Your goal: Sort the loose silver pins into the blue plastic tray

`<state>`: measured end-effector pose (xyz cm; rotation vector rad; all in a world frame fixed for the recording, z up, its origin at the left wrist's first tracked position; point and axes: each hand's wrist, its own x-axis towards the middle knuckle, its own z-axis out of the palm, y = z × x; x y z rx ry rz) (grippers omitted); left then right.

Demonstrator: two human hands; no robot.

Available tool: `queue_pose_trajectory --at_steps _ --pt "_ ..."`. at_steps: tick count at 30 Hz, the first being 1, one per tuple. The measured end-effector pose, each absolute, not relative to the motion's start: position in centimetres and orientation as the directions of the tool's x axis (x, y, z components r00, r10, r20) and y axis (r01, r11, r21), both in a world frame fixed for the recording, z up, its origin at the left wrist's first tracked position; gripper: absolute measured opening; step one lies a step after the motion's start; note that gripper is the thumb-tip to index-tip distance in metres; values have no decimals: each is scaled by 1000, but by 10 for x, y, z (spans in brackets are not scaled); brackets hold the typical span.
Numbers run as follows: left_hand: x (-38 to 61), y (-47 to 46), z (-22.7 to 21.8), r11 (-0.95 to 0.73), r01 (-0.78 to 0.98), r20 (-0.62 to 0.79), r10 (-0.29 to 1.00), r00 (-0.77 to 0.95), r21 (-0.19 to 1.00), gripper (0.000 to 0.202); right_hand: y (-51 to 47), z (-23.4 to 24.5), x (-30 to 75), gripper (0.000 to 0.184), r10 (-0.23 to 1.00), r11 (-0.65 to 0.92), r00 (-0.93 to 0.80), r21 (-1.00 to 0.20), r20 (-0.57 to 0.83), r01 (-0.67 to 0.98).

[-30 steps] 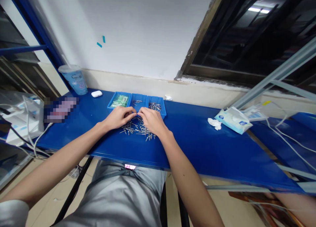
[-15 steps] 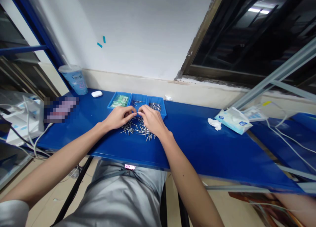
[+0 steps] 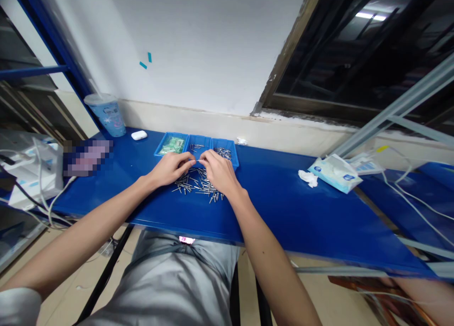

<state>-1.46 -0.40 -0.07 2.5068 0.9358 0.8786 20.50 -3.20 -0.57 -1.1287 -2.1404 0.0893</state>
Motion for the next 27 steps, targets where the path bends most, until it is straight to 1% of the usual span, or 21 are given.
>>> queue_pose_trajectory --at_steps 8,14,19,27 --pt "-15 -2 -2 -739 471 467 671 575 482 29 -33 -4 204 26 735 591 -293 -365 612 720" --pt "-15 -1 -3 -746 462 505 665 550 479 30 -34 -2 205 17 674 631 -226 -388 704 672" --pt "-15 0 -4 -762 461 515 647 563 454 29 -33 -3 207 16 697 644 -291 -393 656 656" --pt "-15 1 -8 -801 413 523 596 609 433 26 -33 -5 204 22 712 670 -390 -402 583 624"
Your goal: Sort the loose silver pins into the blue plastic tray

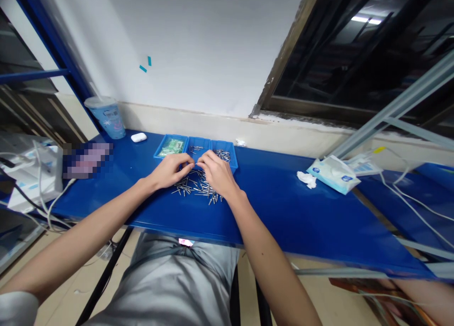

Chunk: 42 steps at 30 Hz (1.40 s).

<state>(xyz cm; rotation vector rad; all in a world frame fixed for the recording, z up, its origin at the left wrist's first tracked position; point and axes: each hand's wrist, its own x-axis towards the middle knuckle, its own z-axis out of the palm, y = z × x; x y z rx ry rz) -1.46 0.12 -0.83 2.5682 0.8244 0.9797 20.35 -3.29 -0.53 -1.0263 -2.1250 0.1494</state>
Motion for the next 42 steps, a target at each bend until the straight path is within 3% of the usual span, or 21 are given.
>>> queue_pose_trajectory --at_steps 6,10,14,17,20,23,28,30,42 --pt "-15 -1 -2 -794 420 557 608 566 440 27 -34 -2 206 22 677 648 -293 -358 675 672" --pt "-18 -2 3 -795 427 592 607 531 432 29 -40 4 210 24 602 567 -56 -377 797 733" --pt "-19 0 1 -749 473 508 663 550 465 27 -43 9 218 29 500 450 190 -441 845 776" --pt "-17 2 -4 -746 490 426 662 616 451 28 -37 9 226 33 530 329 238 -456 814 827" --pt "-15 3 -7 -761 512 329 640 695 400 29 -29 7 233 31 594 240 230 -442 771 864" --pt "-13 2 -9 -780 520 249 612 751 349 29 -26 4 235 27 642 275 150 -409 751 870" --pt "-11 -2 -11 -814 467 196 549 812 345 27 -30 -2 222 26 780 502 -269 -309 564 808" --pt "-9 -2 -12 -817 455 190 539 821 353 27 -32 -3 214 27 789 527 -334 -289 516 799" --pt "-5 2 -19 -814 515 151 564 812 268 27 -31 -6 207 25 807 535 -352 -336 474 775"
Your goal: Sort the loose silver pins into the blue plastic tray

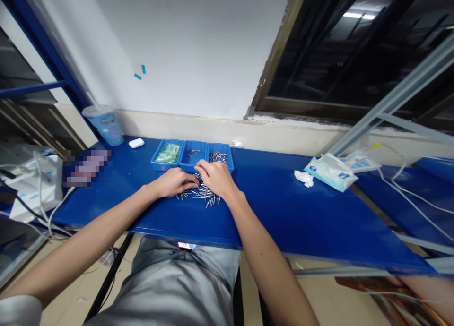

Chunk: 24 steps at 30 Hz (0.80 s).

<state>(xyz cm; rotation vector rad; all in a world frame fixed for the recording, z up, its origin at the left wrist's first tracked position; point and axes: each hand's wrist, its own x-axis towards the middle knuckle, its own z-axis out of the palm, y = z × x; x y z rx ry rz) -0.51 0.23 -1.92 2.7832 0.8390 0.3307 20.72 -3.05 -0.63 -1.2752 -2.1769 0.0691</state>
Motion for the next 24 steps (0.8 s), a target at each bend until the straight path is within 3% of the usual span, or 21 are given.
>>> queue_pose_trajectory --at_steps 9,18,24 --pt "-11 4 -13 -826 514 167 555 815 234 32 -35 -5 200 21 812 543 -377 -338 447 769" --pt "-12 5 -13 -812 482 118 542 832 331 19 -37 -2 202 21 824 542 -360 -420 438 728" --pt "-11 6 -13 -802 502 100 557 825 323 18 -37 -3 202 27 827 544 -364 -447 428 710"
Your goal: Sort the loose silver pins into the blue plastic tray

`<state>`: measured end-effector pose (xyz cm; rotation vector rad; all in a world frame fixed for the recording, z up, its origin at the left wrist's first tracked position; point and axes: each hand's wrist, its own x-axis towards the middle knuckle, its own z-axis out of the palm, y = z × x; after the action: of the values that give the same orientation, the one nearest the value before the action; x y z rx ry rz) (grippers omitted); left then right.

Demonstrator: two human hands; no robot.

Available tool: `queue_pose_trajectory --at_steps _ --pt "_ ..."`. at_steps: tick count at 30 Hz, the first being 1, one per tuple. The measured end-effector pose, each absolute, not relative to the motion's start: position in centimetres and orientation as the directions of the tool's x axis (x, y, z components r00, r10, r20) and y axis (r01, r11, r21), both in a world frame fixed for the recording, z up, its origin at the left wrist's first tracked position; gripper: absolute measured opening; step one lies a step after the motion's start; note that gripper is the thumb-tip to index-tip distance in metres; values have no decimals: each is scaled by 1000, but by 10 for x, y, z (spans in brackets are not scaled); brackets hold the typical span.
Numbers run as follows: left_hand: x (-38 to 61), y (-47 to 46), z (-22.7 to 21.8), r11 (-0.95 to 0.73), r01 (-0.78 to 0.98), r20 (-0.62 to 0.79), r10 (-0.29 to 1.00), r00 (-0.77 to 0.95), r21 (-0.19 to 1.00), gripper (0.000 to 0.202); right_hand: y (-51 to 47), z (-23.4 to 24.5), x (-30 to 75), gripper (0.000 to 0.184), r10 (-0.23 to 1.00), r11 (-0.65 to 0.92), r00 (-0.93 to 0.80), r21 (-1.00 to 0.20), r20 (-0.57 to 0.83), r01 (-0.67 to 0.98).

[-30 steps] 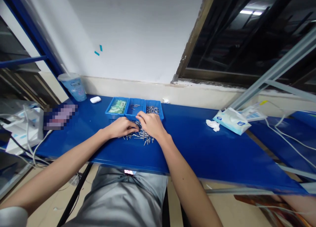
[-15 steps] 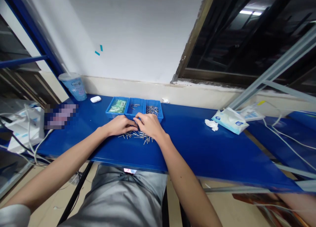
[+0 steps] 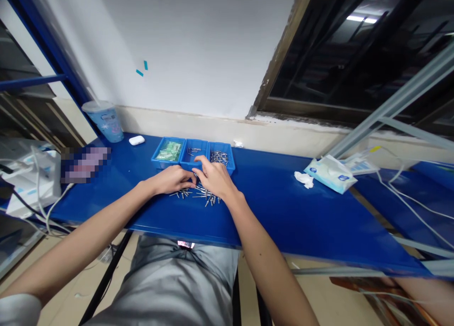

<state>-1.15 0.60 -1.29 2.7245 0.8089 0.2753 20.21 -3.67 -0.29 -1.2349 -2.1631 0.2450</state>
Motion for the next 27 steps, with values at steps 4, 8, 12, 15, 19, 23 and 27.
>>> queue_pose_trajectory --at_steps 4,8,12,15,19,23,27 --pt "-11 5 -14 -809 517 116 563 818 280 25 -38 -2 201 27 824 547 -359 -449 438 706" --pt "-10 4 -15 -814 535 162 573 803 228 33 -39 -2 202 29 821 554 -375 -443 429 705" --pt "-11 3 -14 -798 568 177 600 780 204 30 -38 -2 202 31 815 559 -368 -438 449 704" --pt "-12 4 -13 -785 590 157 617 771 188 30 -38 -1 203 29 827 542 -359 -444 433 713" --pt "-13 6 -14 -770 606 126 634 763 202 22 -39 0 202 29 830 543 -376 -442 412 714" --pt "-13 6 -15 -774 602 144 630 763 195 26 -39 0 201 28 842 526 -374 -438 388 729" --pt "-12 3 -14 -767 622 140 641 755 157 28 -37 -2 202 25 853 505 -358 -427 380 750"
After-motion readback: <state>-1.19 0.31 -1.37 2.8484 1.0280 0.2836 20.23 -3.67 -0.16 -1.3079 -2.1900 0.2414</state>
